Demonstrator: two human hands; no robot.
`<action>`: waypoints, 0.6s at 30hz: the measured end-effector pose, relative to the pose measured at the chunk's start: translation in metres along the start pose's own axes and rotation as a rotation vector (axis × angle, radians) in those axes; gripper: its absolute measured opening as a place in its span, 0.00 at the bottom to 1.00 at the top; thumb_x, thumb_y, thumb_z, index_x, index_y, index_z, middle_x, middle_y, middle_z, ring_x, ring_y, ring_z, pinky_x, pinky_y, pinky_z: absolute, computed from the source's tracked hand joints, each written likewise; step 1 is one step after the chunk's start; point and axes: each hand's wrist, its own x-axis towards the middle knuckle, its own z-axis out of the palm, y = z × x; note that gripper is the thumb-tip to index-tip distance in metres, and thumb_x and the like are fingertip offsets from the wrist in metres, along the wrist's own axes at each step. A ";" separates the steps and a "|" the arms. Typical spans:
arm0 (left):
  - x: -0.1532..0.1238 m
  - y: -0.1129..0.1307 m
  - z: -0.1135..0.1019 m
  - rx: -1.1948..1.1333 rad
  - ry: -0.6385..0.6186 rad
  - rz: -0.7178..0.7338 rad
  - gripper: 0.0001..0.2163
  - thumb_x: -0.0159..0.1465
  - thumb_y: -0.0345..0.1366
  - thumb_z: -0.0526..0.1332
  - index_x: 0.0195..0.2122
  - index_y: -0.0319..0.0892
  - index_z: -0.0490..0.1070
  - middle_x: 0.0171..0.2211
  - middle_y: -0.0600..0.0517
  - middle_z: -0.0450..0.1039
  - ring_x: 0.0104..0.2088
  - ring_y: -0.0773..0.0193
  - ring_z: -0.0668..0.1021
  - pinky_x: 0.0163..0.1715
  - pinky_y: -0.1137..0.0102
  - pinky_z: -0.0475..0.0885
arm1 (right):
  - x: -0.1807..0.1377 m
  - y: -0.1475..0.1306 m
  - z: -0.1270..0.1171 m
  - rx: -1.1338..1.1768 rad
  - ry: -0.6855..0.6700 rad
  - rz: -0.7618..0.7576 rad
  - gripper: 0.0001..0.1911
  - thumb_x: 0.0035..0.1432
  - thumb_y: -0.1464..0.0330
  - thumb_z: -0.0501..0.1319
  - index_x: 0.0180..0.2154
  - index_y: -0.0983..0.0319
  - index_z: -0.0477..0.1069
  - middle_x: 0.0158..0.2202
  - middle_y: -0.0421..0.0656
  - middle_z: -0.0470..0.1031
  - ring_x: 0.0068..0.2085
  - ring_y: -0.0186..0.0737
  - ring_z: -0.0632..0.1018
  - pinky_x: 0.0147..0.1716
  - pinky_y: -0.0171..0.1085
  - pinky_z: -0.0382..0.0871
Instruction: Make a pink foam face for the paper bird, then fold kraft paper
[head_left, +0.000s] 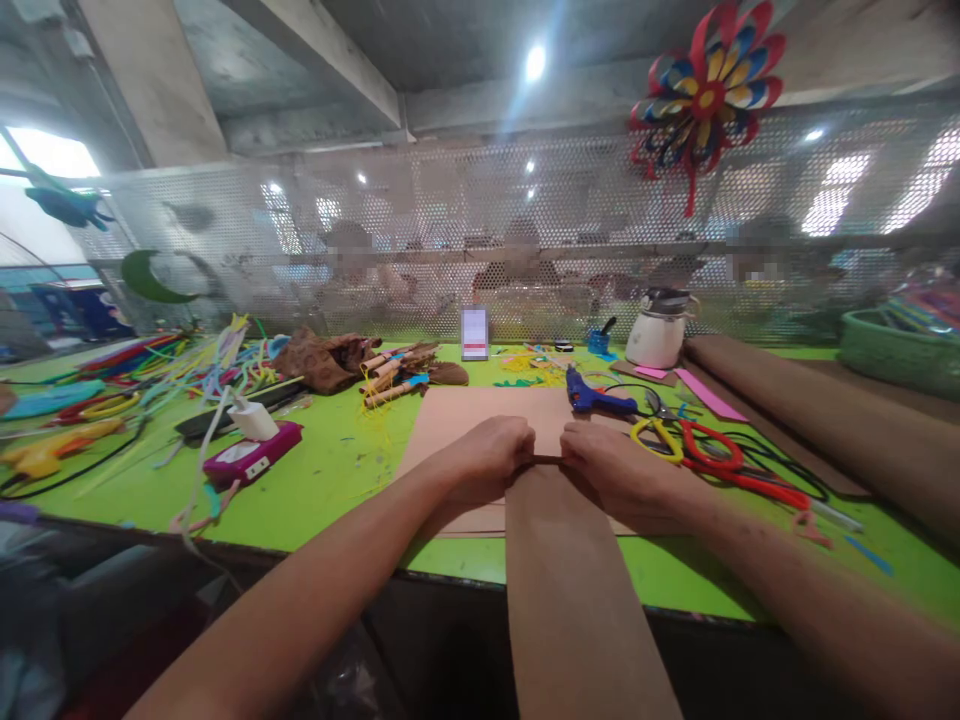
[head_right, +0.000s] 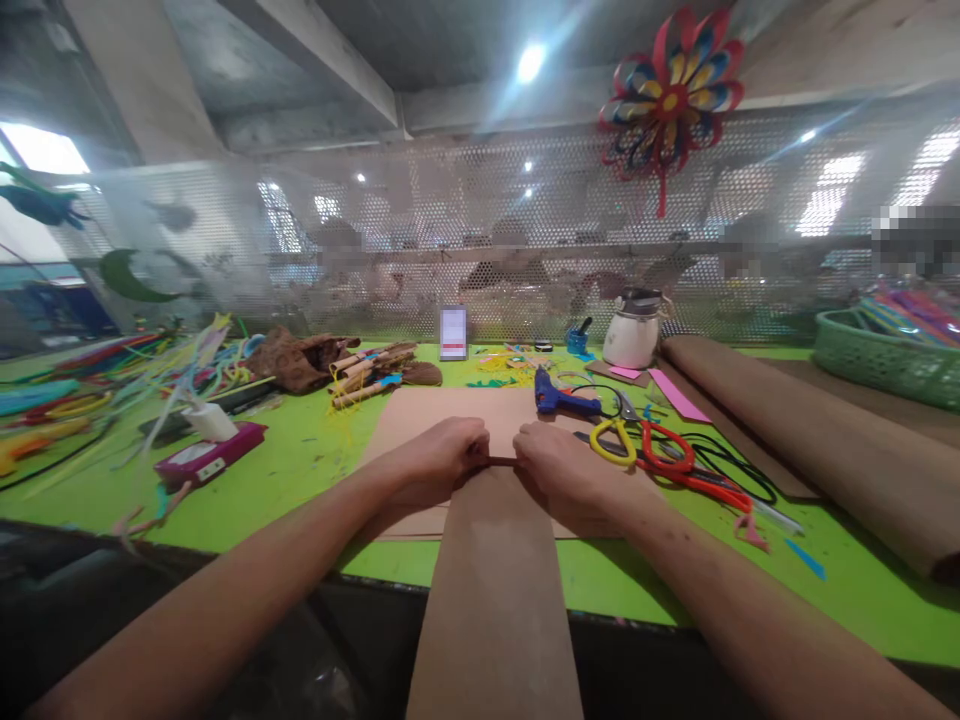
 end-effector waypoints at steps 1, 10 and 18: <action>0.000 -0.001 0.000 0.022 -0.005 -0.003 0.04 0.55 0.29 0.57 0.26 0.39 0.72 0.25 0.53 0.70 0.25 0.67 0.68 0.24 0.74 0.56 | 0.000 -0.001 0.000 -0.015 0.002 -0.013 0.08 0.59 0.68 0.53 0.28 0.62 0.63 0.30 0.43 0.69 0.30 0.34 0.67 0.29 0.34 0.53; 0.002 -0.008 -0.003 0.177 -0.029 -0.017 0.07 0.54 0.30 0.57 0.29 0.40 0.75 0.27 0.51 0.74 0.27 0.64 0.71 0.24 0.73 0.57 | 0.011 0.016 0.011 0.094 -0.016 0.135 0.07 0.58 0.69 0.53 0.28 0.61 0.65 0.26 0.40 0.69 0.28 0.34 0.67 0.25 0.33 0.51; -0.003 -0.008 -0.010 0.244 -0.036 0.043 0.04 0.53 0.31 0.58 0.27 0.41 0.72 0.24 0.51 0.72 0.23 0.65 0.68 0.20 0.72 0.54 | 0.008 0.014 0.013 -0.002 0.007 0.026 0.07 0.58 0.68 0.54 0.27 0.61 0.62 0.27 0.39 0.67 0.27 0.33 0.65 0.26 0.33 0.51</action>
